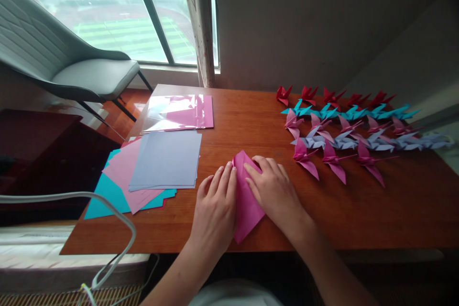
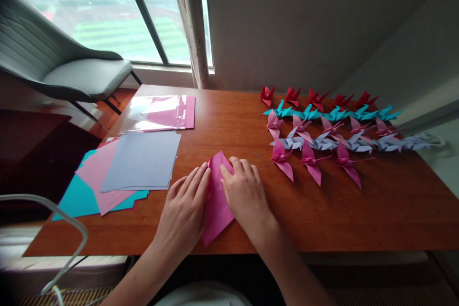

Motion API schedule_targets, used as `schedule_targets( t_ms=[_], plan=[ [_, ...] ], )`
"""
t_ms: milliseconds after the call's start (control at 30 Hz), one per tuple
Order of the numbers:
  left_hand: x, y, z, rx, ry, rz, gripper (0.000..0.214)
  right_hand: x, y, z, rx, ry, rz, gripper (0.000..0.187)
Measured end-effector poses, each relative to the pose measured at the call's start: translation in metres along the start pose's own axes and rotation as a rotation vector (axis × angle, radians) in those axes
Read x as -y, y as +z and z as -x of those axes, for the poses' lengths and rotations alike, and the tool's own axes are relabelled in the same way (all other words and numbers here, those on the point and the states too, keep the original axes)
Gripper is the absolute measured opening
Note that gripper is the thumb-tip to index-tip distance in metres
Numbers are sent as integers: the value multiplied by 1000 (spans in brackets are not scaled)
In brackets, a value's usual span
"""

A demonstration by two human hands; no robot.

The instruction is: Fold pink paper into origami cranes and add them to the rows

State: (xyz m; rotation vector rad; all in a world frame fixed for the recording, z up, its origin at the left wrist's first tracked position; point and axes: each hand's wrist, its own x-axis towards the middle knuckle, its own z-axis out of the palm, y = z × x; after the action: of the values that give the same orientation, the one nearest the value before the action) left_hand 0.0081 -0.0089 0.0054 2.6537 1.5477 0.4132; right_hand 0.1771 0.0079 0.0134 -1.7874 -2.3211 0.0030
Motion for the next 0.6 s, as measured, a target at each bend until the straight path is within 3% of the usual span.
schedule_targets(
  t_ms=[300, 600],
  plan=[
    [0, 0, 6, 51, 120, 42, 71, -6, -6, -9, 48, -7, -30, 31],
    [1, 0, 8, 70, 173, 48, 74, -5, 0, -16, 18, 13, -51, 44]
  ],
)
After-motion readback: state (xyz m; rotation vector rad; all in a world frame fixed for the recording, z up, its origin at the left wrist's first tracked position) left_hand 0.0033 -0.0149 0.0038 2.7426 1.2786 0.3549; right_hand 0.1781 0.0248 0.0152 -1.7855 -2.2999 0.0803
